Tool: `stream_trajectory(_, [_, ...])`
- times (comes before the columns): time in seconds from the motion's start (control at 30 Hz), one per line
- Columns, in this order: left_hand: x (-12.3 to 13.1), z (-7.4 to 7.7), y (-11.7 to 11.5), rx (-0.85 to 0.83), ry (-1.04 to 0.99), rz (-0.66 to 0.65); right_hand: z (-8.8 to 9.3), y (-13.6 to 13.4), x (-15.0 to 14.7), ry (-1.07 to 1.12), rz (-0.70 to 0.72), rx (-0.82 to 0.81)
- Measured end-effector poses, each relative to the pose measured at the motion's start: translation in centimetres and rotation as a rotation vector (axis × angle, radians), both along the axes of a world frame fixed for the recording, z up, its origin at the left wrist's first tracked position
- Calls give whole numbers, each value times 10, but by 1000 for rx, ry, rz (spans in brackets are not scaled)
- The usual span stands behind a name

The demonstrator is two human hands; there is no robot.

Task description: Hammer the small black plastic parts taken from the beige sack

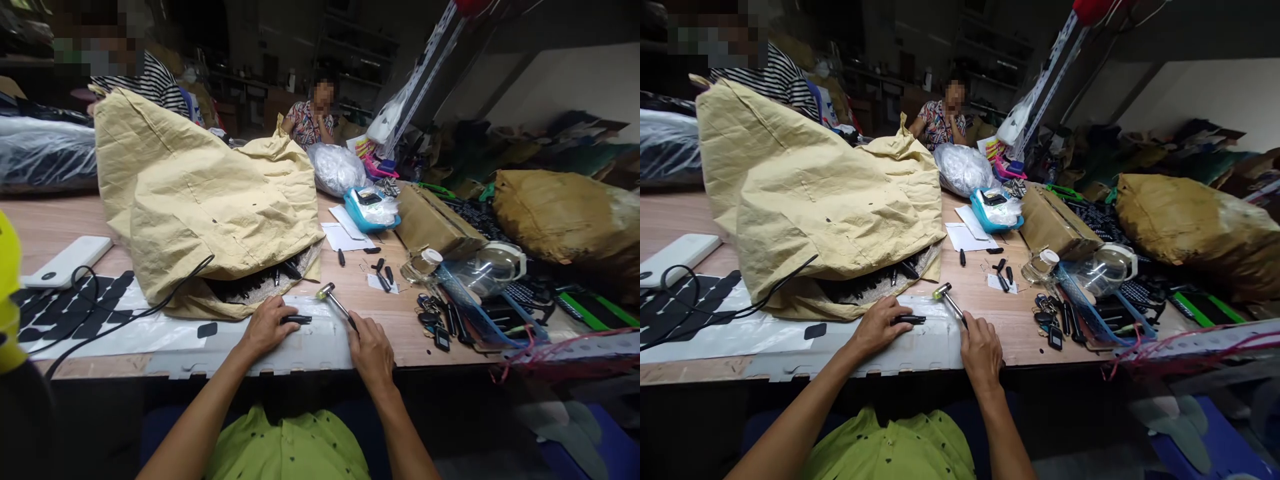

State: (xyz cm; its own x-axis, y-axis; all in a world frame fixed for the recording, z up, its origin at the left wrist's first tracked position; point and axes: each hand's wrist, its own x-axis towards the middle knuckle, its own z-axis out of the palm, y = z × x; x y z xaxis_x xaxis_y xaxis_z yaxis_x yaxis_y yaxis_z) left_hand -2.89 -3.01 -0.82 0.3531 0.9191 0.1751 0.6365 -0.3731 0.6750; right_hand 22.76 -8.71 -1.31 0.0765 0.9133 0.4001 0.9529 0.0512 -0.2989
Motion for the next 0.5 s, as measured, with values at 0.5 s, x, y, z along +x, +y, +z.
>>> stream_trajectory(0.5, [19, -6, -72, -9, -182, -505, -21, 14, -7, -178, -99, 115])
